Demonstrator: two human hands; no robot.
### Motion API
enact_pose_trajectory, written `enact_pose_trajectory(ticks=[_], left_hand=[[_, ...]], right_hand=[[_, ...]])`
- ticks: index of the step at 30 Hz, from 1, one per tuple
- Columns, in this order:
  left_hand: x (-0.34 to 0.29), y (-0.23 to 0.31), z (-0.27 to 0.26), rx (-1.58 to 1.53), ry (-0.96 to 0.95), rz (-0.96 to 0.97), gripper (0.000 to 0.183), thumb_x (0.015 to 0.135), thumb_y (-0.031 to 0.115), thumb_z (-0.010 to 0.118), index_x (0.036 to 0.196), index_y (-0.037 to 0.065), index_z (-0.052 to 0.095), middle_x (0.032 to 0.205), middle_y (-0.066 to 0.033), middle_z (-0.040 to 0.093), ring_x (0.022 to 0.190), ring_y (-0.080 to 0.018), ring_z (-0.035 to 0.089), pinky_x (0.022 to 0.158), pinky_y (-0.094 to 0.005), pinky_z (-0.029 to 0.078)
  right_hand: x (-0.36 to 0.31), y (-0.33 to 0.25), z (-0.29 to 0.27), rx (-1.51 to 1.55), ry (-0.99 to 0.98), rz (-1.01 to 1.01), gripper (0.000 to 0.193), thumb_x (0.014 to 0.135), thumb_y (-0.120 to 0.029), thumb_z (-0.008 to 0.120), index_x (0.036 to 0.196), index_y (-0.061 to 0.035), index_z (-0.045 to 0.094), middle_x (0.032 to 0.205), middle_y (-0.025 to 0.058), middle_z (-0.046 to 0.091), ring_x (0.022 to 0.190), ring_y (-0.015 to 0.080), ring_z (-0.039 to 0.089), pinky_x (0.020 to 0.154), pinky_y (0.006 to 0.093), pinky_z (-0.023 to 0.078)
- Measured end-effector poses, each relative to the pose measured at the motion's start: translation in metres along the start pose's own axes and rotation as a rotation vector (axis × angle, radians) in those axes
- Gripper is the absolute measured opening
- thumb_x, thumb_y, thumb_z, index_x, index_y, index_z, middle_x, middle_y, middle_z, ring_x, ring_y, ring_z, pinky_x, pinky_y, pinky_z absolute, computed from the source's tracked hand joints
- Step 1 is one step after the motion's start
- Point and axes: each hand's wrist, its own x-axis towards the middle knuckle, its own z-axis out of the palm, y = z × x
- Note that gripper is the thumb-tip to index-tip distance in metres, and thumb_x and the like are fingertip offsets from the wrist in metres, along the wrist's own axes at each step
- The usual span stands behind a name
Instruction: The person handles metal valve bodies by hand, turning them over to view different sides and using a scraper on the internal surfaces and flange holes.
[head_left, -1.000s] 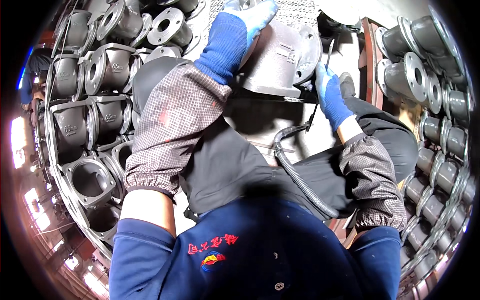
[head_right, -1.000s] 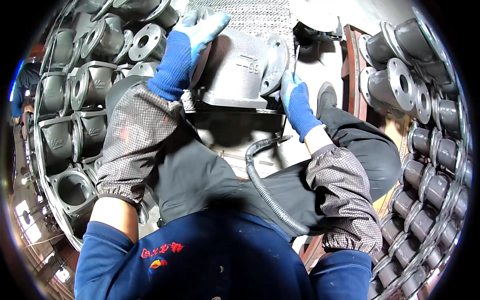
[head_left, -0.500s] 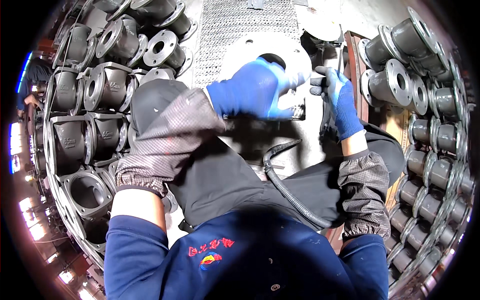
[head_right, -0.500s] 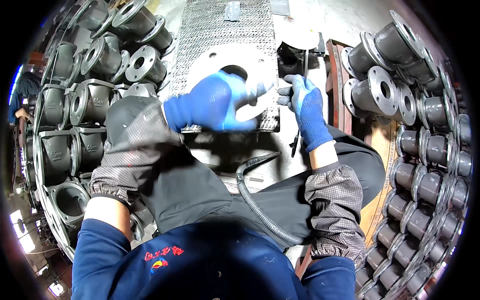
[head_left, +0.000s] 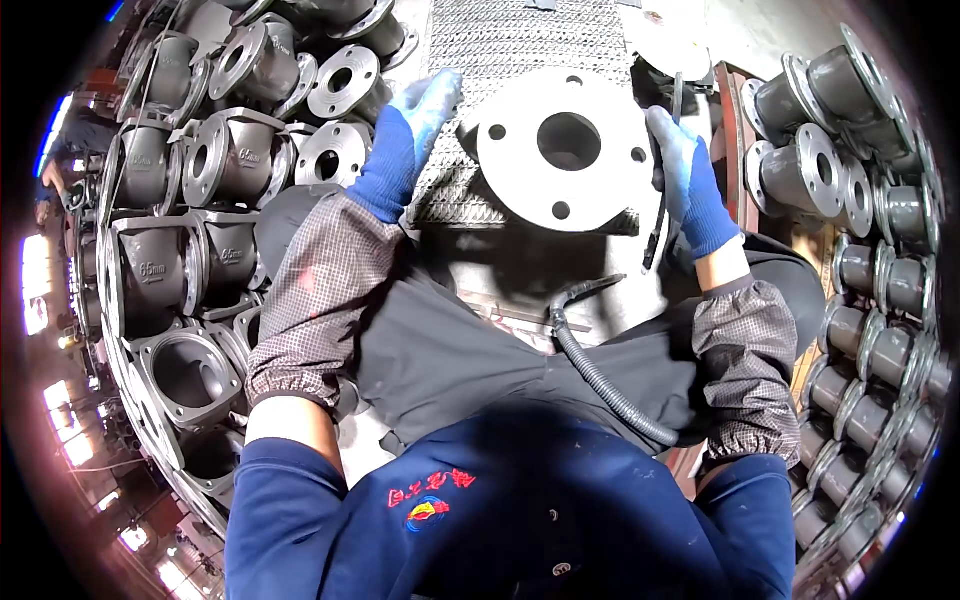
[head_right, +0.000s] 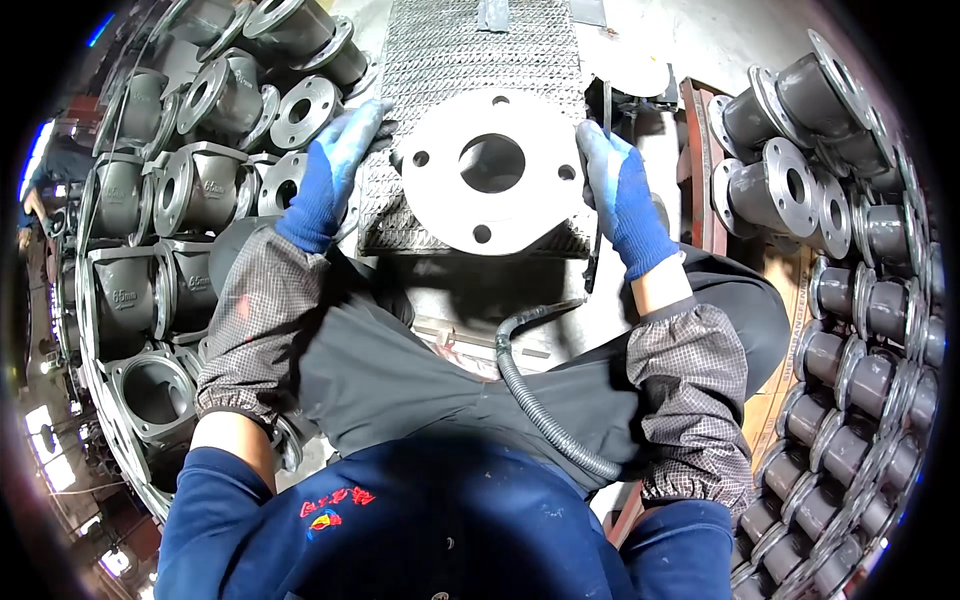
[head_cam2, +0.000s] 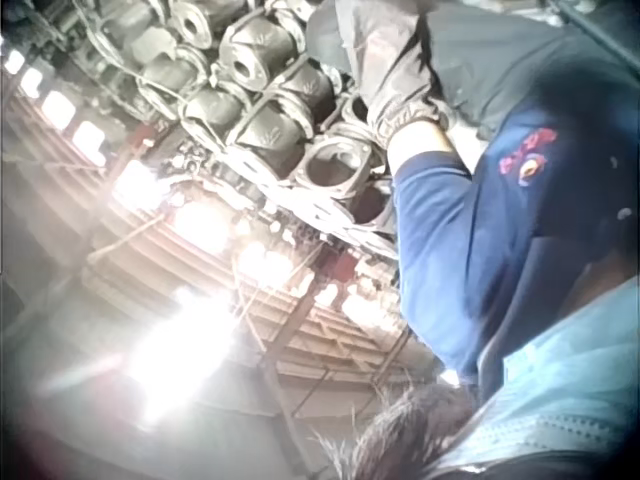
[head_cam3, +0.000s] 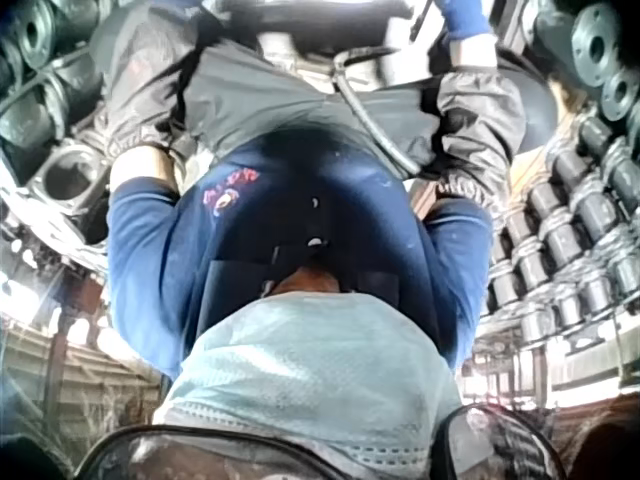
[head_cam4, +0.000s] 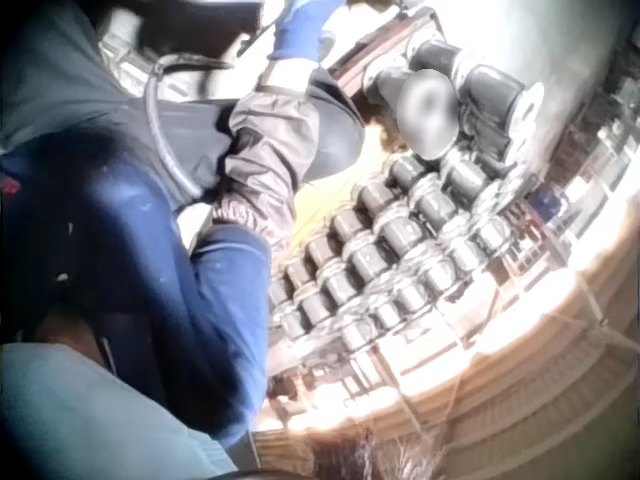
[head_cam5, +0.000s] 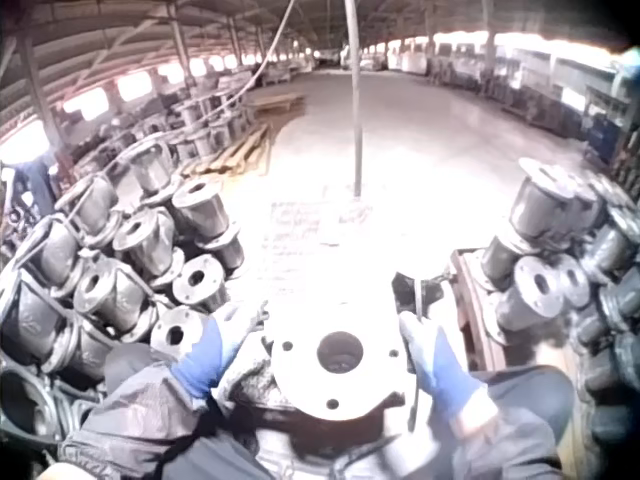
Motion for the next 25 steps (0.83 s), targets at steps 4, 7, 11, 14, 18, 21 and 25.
enact_pose_trajectory(ticks=[4,7,11,14,18,21,25], left_hand=[[0.001,-0.011,0.008,0.119,-0.204,-0.186,0.055,0.095,0.045,0.036,0.120,-0.002,0.051,0.111,-0.0111,0.057,0.103,-0.0149,0.053,0.092,-0.0283,0.041],[0.005,-0.009,0.011,0.046,-0.278,-0.260,0.056,0.094,0.046,0.037,0.121,-0.001,0.049,0.112,-0.0128,0.057,0.099,-0.0157,0.057,0.088,-0.0280,0.046],[0.003,-0.015,-0.003,-0.074,-0.289,-0.344,0.056,0.093,0.046,0.038,0.121,-0.001,0.049,0.112,-0.0132,0.057,0.097,-0.0158,0.059,0.086,-0.0279,0.048],[0.001,-0.027,-0.014,-0.217,-0.255,-0.412,0.056,0.093,0.047,0.038,0.121,0.000,0.049,0.112,-0.0135,0.058,0.096,-0.0159,0.060,0.084,-0.0278,0.049],[-0.011,-0.040,-0.035,-0.399,-0.087,-0.380,0.055,0.093,0.047,0.039,0.122,0.001,0.048,0.111,-0.0144,0.058,0.089,-0.0168,0.063,0.075,-0.0278,0.055],[-0.011,-0.039,-0.042,-0.355,-0.112,-0.448,0.053,0.094,0.044,0.038,0.124,0.001,0.046,0.109,-0.0140,0.059,0.091,-0.0169,0.062,0.079,-0.0282,0.053],[0.018,-0.079,-0.036,0.296,-0.222,0.286,0.044,0.094,0.031,0.042,0.127,0.001,0.041,0.121,-0.0127,0.052,0.106,-0.0205,0.053,0.093,-0.0287,0.043]], right_hand=[[0.002,-0.006,0.012,0.035,0.055,-0.018,0.030,0.090,-0.034,0.046,0.081,-0.0068,0.054,0.060,-0.0031,0.043,0.046,0.0048,0.039,0.041,0.0196,0.031],[-0.003,-0.006,0.023,0.109,0.040,-0.066,0.027,0.091,-0.030,0.047,0.081,-0.0060,0.054,0.062,-0.0025,0.044,0.051,0.0052,0.041,0.045,0.0199,0.034],[-0.015,-0.006,0.036,-0.089,-0.099,-0.378,0.024,0.095,-0.016,0.039,0.095,0.0010,0.056,0.075,0.0021,0.050,0.064,0.0084,0.050,0.060,0.0231,0.046],[-0.022,-0.005,0.053,-0.225,-0.110,-0.708,0.022,0.086,-0.010,0.051,0.101,0.0043,0.057,0.079,0.0081,0.058,0.072,0.0156,0.056,0.064,0.0252,0.046],[-0.036,-0.019,0.087,-0.106,-0.233,-0.607,0.023,0.088,-0.016,0.052,0.098,0.0023,0.060,0.066,0.0012,0.054,0.063,0.0068,0.048,0.057,0.0237,0.042],[-0.031,-0.016,0.094,-0.142,-0.250,-0.824,0.021,0.087,-0.015,0.053,0.100,-0.0008,0.061,0.073,0.0057,0.059,0.066,0.0098,0.052,0.061,0.0252,0.044],[-0.035,-0.023,0.097,0.029,-0.355,-0.591,0.023,0.085,-0.018,0.057,0.103,-0.0053,0.060,0.090,0.0099,0.065,0.084,0.0178,0.062,0.076,0.0286,0.048]])
